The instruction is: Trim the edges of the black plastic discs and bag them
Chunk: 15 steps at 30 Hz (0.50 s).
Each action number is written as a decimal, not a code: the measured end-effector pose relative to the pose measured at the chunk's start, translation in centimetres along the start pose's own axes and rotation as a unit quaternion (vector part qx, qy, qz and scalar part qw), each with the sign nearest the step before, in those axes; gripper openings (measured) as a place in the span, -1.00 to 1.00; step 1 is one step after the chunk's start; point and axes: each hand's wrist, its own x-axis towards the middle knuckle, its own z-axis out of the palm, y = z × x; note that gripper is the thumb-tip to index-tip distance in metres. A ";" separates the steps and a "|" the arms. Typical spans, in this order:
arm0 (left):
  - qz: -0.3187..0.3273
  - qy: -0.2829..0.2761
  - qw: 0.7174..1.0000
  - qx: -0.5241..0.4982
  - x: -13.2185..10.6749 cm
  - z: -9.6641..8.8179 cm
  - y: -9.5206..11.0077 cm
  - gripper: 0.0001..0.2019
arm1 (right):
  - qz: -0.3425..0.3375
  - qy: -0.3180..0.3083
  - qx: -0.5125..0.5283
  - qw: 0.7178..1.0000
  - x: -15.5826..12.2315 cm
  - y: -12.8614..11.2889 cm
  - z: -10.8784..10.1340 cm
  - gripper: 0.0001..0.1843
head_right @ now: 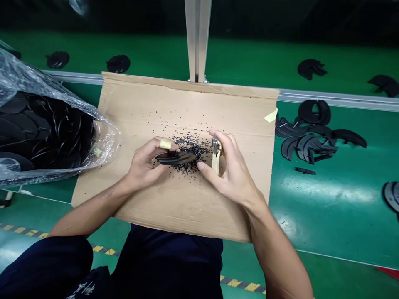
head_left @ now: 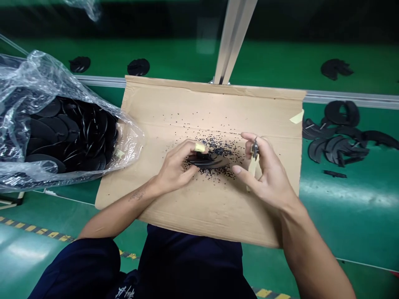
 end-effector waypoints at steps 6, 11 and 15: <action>-0.014 0.009 0.998 -0.056 -0.2 0.1 -0.2 -0.63 | -0.111 0.051 -0.135 0.983 0.3 0.8 -0.4 -0.59; 0.062 0.009 0.998 -0.018 0.2 -0.1 0.0 -0.63 | -0.150 -0.003 -0.226 0.962 0.4 1.2 -0.8 -0.59; 0.081 0.011 0.997 0.001 0.4 -0.1 0.2 -0.62 | -0.163 -0.014 -0.217 0.962 0.3 1.2 -0.7 -0.65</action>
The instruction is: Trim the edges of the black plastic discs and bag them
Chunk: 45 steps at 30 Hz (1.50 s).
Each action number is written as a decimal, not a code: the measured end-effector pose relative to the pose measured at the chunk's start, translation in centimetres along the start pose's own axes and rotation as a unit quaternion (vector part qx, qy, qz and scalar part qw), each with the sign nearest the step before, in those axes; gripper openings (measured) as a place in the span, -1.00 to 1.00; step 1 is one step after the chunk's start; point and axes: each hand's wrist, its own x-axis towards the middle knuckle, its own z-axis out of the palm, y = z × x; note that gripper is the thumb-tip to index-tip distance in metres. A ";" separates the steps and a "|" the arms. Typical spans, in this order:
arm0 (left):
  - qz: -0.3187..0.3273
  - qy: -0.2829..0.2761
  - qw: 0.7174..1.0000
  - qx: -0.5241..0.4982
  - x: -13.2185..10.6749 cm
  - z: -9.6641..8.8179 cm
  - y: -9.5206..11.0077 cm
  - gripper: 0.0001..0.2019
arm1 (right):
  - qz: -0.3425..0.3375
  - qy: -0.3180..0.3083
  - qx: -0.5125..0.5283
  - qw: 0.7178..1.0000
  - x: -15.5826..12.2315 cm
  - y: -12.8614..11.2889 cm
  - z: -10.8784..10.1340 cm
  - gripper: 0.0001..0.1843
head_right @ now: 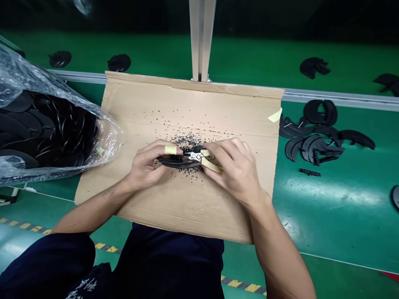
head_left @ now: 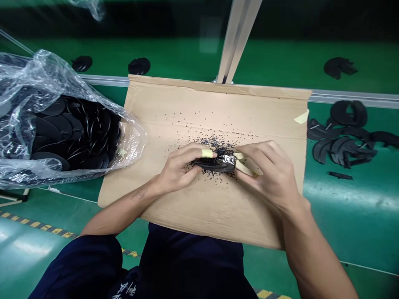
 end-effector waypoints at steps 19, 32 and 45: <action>0.010 -0.008 1.000 -0.024 -0.1 0.2 -0.2 -0.60 | -0.059 0.038 -0.044 0.997 0.1 -0.4 -0.3 -0.71; -0.008 0.007 0.998 -0.063 -0.4 0.7 -0.2 -0.62 | -0.070 0.058 -0.090 0.992 -0.2 -0.9 -0.5 -0.69; -0.014 -0.030 0.999 -0.036 -0.2 -0.1 0.2 -0.71 | 0.045 0.044 0.083 0.995 -0.2 -0.9 -0.1 -0.79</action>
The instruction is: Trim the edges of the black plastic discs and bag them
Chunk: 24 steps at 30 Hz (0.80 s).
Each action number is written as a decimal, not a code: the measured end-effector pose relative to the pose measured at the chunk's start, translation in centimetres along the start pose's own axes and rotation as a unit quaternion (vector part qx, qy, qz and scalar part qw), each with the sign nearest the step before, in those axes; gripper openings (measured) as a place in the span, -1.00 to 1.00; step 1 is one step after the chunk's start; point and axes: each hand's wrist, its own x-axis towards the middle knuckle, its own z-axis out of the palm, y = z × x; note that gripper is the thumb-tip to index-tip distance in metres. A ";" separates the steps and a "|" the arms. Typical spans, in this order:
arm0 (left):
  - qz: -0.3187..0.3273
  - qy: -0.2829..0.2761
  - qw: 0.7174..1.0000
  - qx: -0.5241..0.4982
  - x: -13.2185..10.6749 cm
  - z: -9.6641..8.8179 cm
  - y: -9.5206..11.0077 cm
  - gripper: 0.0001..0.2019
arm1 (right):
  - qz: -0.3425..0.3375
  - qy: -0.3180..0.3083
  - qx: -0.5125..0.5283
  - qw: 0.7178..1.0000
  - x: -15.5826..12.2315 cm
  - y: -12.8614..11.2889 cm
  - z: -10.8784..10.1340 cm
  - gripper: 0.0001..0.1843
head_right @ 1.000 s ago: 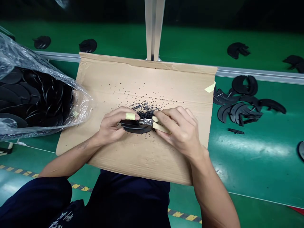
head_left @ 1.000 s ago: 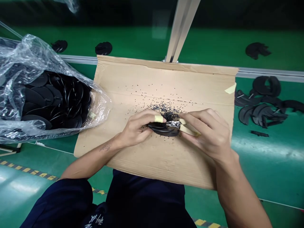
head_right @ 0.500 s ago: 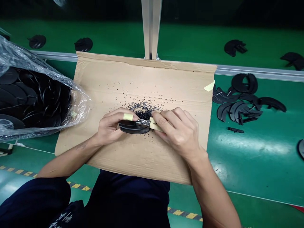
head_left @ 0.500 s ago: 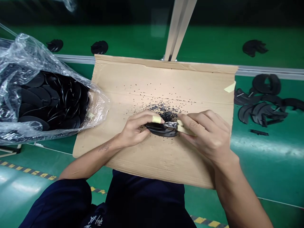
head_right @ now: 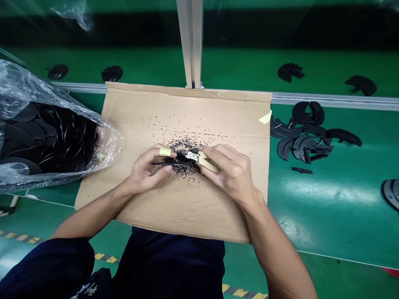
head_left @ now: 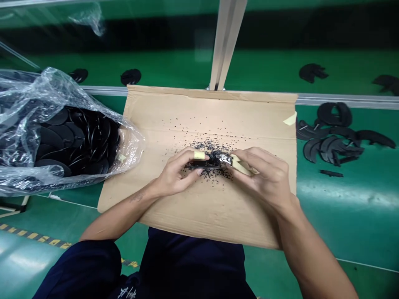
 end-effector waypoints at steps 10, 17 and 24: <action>-0.061 0.006 0.998 0.005 0.1 0.4 0.3 -0.71 | -0.055 0.022 -0.164 0.985 0.1 0.8 0.1 -0.80; -0.129 0.104 0.986 -0.005 5.8 -4.2 -3.2 -0.55 | -0.045 0.049 -0.186 0.980 0.3 1.6 0.2 -0.81; -0.127 -0.021 0.920 0.371 17.2 -8.9 -10.0 -0.69 | -0.012 0.031 -0.205 0.978 0.1 1.2 0.7 -0.69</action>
